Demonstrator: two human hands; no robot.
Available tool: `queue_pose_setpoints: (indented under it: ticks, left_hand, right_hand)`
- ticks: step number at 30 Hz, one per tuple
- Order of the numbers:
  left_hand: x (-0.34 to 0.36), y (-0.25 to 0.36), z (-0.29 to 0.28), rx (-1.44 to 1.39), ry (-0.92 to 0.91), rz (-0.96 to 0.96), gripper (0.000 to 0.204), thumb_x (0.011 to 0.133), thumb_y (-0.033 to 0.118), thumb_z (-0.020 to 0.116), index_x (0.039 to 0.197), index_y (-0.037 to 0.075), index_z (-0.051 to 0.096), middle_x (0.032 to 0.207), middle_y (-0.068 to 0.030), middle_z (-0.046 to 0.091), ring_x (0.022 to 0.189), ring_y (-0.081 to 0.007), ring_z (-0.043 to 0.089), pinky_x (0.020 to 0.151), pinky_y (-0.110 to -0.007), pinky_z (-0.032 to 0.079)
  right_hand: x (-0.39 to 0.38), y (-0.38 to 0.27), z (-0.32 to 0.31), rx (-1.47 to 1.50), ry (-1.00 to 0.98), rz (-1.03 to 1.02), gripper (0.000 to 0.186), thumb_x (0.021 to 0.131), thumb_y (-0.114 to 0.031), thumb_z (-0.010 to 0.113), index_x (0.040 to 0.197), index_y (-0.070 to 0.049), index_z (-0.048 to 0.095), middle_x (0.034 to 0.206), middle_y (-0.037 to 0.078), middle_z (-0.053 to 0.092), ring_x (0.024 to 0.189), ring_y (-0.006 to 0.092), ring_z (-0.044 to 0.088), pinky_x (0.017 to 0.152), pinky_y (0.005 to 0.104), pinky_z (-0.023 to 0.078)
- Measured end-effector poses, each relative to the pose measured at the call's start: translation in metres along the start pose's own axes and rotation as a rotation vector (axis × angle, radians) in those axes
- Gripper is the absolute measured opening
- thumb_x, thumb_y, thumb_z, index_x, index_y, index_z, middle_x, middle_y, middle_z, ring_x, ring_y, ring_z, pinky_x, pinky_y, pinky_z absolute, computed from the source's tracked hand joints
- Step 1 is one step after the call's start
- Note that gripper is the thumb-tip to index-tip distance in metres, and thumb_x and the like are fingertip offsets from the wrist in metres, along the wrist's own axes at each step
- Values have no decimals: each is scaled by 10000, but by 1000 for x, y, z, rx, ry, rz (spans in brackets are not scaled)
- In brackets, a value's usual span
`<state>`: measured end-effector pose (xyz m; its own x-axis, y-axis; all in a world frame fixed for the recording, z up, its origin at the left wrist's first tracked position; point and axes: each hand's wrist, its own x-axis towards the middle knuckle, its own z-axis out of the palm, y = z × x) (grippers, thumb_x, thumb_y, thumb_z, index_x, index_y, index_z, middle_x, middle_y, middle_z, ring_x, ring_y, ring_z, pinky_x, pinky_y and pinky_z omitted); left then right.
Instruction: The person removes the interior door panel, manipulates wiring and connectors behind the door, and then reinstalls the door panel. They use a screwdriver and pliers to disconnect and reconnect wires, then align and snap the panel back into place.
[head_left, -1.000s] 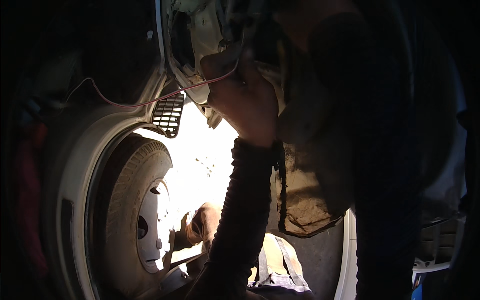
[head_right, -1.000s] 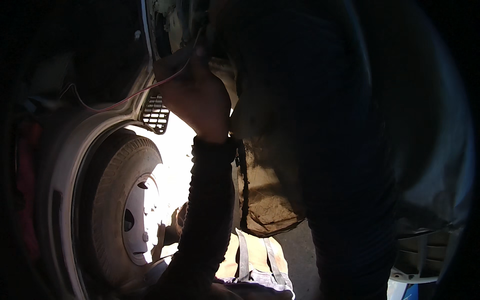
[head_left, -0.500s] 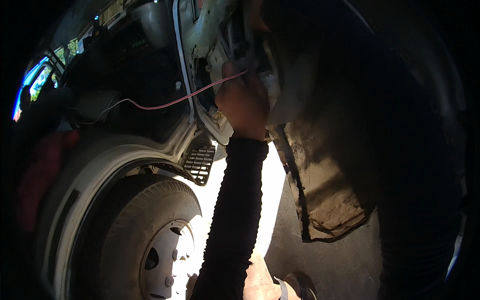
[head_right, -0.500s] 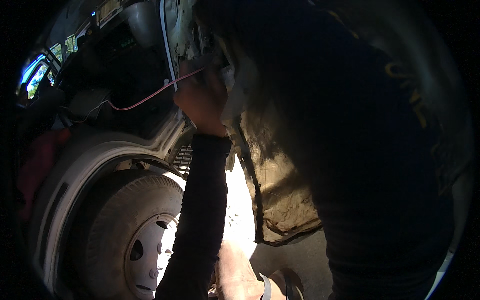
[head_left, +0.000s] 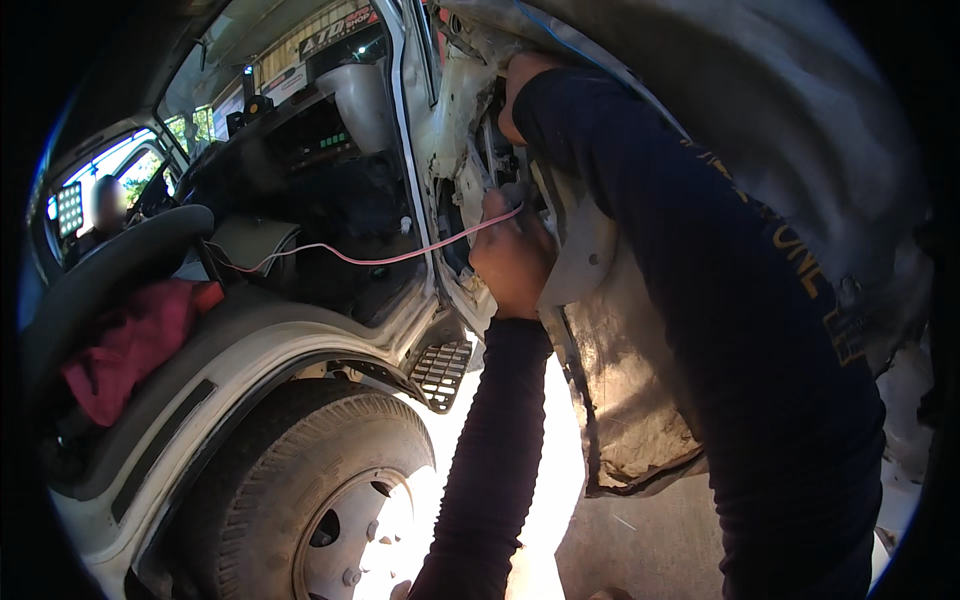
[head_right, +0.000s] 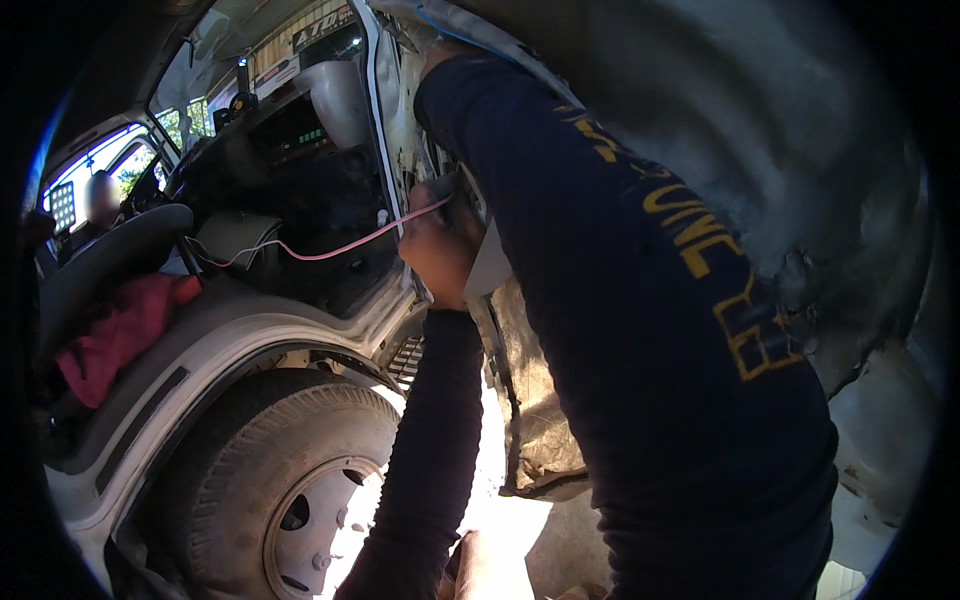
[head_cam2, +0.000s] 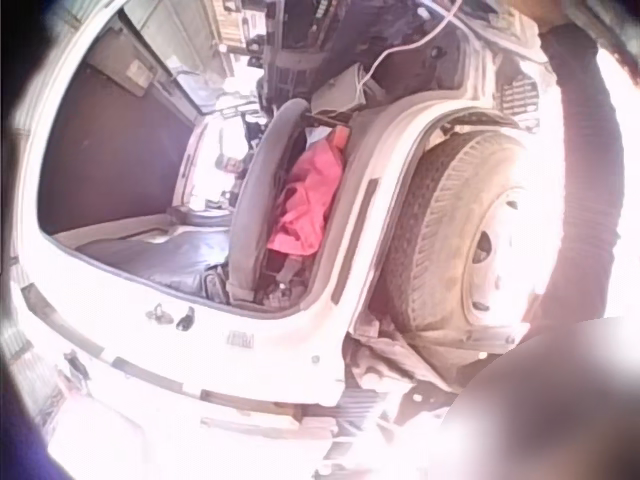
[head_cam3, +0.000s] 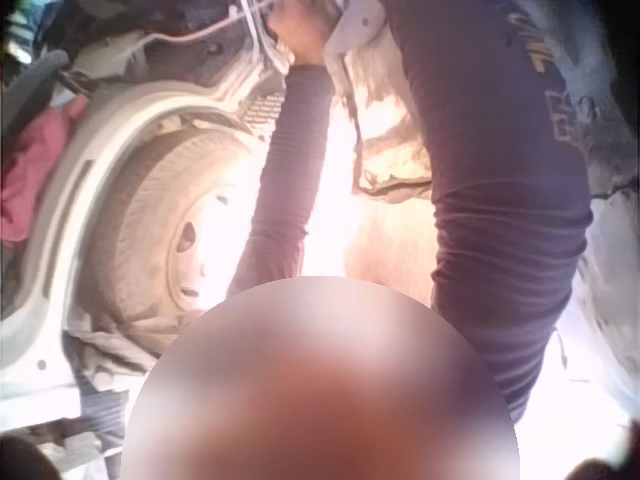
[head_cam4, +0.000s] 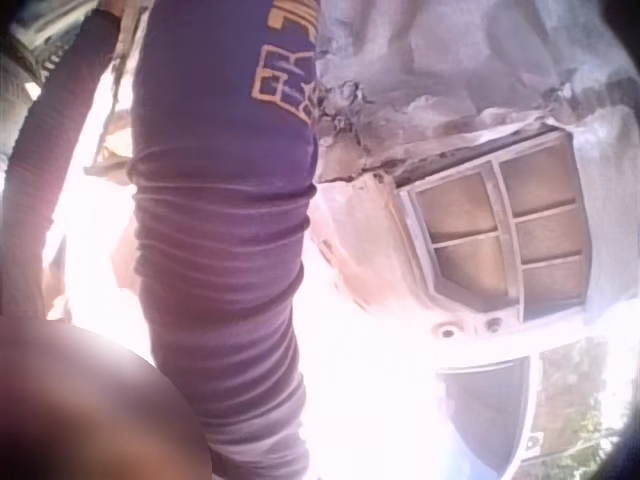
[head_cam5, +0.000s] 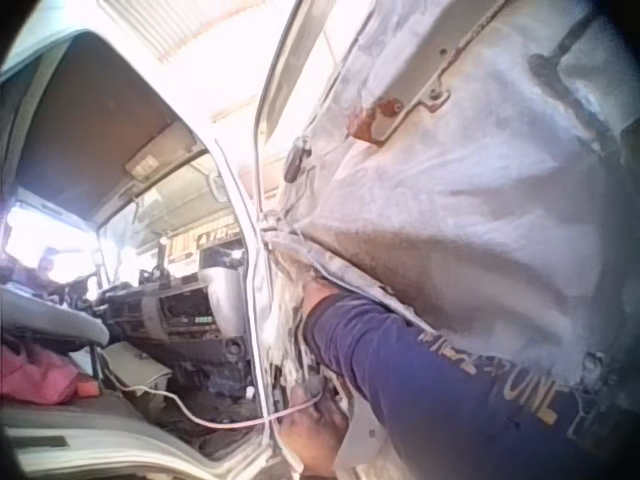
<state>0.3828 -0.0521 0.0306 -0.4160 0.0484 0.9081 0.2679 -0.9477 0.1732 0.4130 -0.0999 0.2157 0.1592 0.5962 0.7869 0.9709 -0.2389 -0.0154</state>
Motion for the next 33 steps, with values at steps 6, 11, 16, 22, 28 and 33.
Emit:
queue_pose_setpoints:
  ticks: [6, 11, 16, 22, 28, 33]
  left_hand:
    - [-2, -3, 3, -19, -10, -49, 202, 837, -47, 625, 1017, 41, 649, 976, -134, 724, 887, -337, 716, 749, -389, 569]
    - [-1, -6, 6, 15, -23, -45, 200, 851, -26, 615, 1045, 20, 613, 957, -171, 703, 853, -376, 701, 710, -420, 563]
    - [-2, -9, 9, 23, -52, -101, 220, 858, 13, 611, 1074, 20, 568, 938, -209, 673, 801, -418, 675, 667, -456, 550]
    - [0, -15, 8, 29, -112, 36, 237, 828, 4, 614, 1060, 27, 574, 946, -183, 649, 766, -408, 663, 662, -449, 546]
    - [5, -18, 6, 19, -131, 91, 208, 823, -11, 620, 1021, 52, 607, 953, -156, 659, 841, -364, 673, 697, -412, 551]
    - [6, -18, 5, 17, -130, 73, 168, 831, -3, 658, 989, 50, 632, 934, -159, 684, 819, -371, 681, 697, -417, 546]
  right_hand:
    - [-11, 6, 3, -16, -30, 13, 298, 753, -106, 704, 1005, 47, 748, 1068, 305, 700, 1060, 385, 703, 931, 415, 555]
    - [-24, 1, 4, -9, -49, 31, 282, 746, -107, 712, 983, 42, 753, 1043, 294, 709, 1034, 384, 711, 912, 415, 563]
    - [-28, -4, 2, 10, -71, 16, 278, 745, -122, 730, 974, 34, 756, 1033, 283, 714, 1023, 376, 715, 911, 414, 567]
    - [-26, -4, 1, 11, -43, 40, 299, 740, -119, 746, 1002, 23, 758, 1056, 283, 712, 1037, 380, 710, 923, 408, 565]
    - [-25, -3, -1, 69, -7, 66, 316, 740, -103, 747, 1034, 14, 755, 1088, 281, 709, 1061, 376, 703, 960, 409, 550]
    - [-27, -3, -2, 74, -1, 51, 320, 742, -105, 750, 1039, 11, 753, 1089, 280, 709, 1057, 373, 706, 962, 411, 549]
